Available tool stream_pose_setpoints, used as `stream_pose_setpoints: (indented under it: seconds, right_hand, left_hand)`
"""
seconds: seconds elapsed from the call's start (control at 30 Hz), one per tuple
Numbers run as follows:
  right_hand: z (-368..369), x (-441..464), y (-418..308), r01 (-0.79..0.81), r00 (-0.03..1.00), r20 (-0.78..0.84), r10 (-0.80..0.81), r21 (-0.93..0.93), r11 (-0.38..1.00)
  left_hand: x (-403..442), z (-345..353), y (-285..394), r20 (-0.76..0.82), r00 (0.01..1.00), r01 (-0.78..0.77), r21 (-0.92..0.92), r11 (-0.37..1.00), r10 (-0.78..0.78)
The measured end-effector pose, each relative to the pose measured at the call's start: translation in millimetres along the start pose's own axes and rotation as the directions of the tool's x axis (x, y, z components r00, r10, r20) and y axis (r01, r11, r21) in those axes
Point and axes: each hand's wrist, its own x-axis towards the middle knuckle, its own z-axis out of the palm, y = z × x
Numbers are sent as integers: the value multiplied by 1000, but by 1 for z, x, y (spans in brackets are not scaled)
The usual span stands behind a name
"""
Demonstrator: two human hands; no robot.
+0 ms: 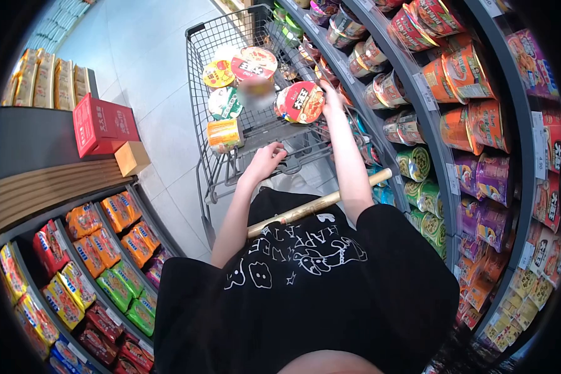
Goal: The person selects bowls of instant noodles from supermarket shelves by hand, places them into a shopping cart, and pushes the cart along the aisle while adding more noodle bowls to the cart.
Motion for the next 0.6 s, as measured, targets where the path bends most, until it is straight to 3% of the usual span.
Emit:
stream_pose_setpoints:
  seconds: [0.03, 0.1, 0.17, 0.3, 0.6]
  right_hand:
    - [-5, 39, 42, -267, 963, 28, 269, -58, 962]
    - [-7, 37, 61, -382, 907, 151, 393, -98, 919]
    - [-13, 36, 76, -452, 868, 67, 493, -305, 838]
    - [-24, 8, 72, -385, 905, -70, 419, -552, 739]
    - [-26, -27, 57, -278, 942, -93, 323, -755, 593]
  left_hand:
    - [-3, 0, 0, -6, 1000, 5, -1, 1000, -5]
    - [-8, -1, 0, -8, 1000, -9, -12, 1000, 9]
    - [-13, -2, -1, -10, 1000, 12, -14, 1000, -12]
    - [-20, -3, -1, -9, 999, 32, -55, 998, -32]
    - [-22, -5, -8, -6, 999, 33, 82, 996, -33]
